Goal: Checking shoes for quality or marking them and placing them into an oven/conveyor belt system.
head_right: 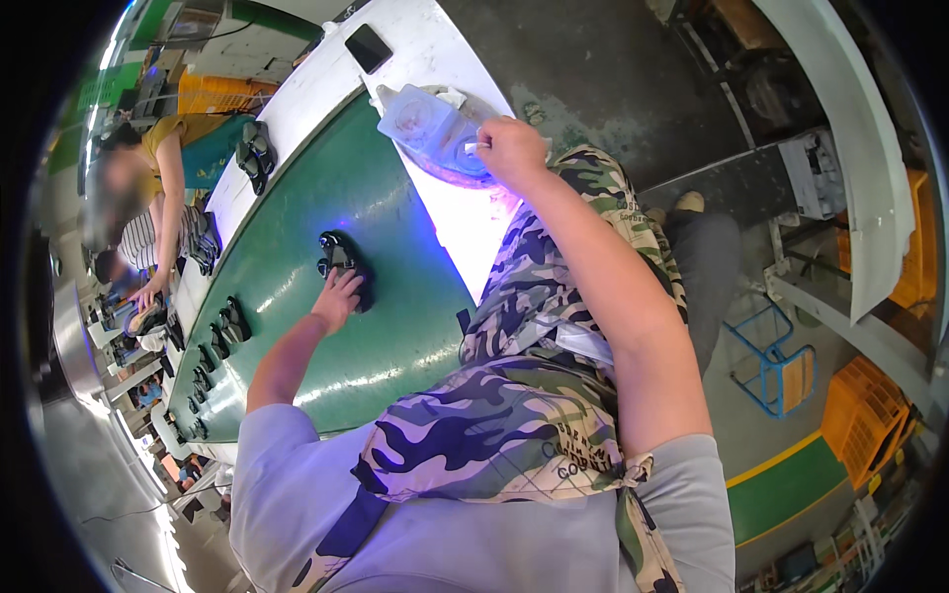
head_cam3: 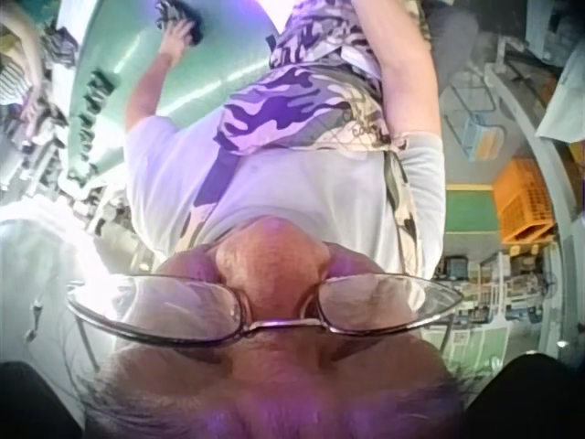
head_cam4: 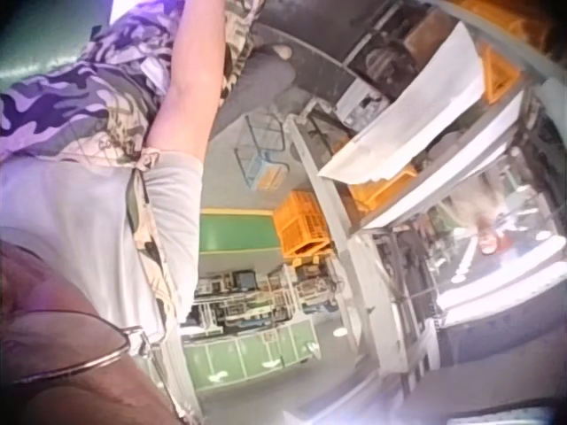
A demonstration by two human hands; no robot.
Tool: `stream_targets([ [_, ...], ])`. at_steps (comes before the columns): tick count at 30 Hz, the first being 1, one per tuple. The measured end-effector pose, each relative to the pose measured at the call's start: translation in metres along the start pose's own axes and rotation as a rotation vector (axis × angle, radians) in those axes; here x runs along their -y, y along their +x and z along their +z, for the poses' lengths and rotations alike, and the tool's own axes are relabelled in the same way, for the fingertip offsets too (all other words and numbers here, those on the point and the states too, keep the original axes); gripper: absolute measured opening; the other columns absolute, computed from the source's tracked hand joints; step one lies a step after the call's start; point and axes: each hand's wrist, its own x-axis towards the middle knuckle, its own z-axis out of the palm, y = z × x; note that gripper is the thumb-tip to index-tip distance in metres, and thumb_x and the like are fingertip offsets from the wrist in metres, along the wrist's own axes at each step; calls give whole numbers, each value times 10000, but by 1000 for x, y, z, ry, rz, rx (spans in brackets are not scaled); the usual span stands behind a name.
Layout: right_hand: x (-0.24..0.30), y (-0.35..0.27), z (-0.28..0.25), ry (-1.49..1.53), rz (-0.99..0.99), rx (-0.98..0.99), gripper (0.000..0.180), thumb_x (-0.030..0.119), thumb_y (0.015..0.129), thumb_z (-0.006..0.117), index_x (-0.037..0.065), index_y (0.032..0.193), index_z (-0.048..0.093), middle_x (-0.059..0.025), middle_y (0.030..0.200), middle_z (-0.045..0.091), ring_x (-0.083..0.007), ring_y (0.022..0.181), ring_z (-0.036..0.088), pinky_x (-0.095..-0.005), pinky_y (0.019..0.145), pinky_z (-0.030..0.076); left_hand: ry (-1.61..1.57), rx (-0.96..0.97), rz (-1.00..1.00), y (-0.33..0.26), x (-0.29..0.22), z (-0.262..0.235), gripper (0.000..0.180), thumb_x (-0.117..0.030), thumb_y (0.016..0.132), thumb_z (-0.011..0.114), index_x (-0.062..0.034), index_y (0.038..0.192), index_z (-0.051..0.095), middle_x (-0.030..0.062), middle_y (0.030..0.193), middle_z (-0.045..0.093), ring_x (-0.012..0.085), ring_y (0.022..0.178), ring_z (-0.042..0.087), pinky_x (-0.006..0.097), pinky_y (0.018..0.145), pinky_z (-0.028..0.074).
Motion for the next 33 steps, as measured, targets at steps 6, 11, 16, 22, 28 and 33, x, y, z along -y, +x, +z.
stream_targets([
  [6, 24, -2, 13, -261, -170, 105, 87, 146, 703, 744, 112, 736, 671, -87, 817, 668, -303, 825, 652, -449, 733, 518, -373, -623, -737, 21, -11, 10, 857, -417, 696, 819, -15, 1375, 485, 236, 1463, 444, 398, 1364, 426, 469, 1122, 369],
  [11, 28, -5, 20, -365, -320, 101, 113, 110, 694, 744, 87, 703, 634, -89, 782, 663, -319, 792, 643, -447, 705, 516, -825, -487, -1353, 61, 19, 29, 900, -510, 688, 828, 39, 1324, 506, 242, 1265, 617, 389, 1187, 597, 433, 1005, 484],
  [16, 31, -2, 16, -387, -374, 134, 92, 101, 707, 730, 90, 700, 638, -87, 784, 661, -317, 814, 645, -455, 721, 511, -818, -302, -1492, 76, 14, 5, 796, -468, 665, 842, 16, 1230, 557, 250, 1265, 570, 389, 1176, 586, 430, 992, 497],
  [22, 43, -1, 8, -447, -390, 233, 51, 137, 733, 719, 114, 741, 674, -81, 811, 668, -304, 841, 656, -448, 732, 508, -664, -360, -1218, 75, -29, 13, 716, -321, 663, 814, 0, 1247, 551, 222, 1248, 558, 377, 1172, 563, 409, 1012, 484],
  [28, 32, 6, 3, -288, 141, 218, 160, 240, 755, 707, 115, 849, 738, -123, 888, 718, -353, 855, 690, -461, 770, 540, -584, -43, -942, 76, -86, -20, 755, -252, 683, 802, -3, 1309, 462, 206, 1272, 540, 340, 1208, 557, 419, 1019, 497],
  [33, 23, 4, -4, -366, 341, 132, 247, 311, 746, 700, 99, 865, 744, -164, 893, 720, -372, 863, 694, -454, 783, 546, -769, 67, -1039, 77, -79, -40, 755, -373, 615, 882, 7, 1204, 602, 200, 1193, 650, 321, 1082, 666, 417, 921, 553],
])
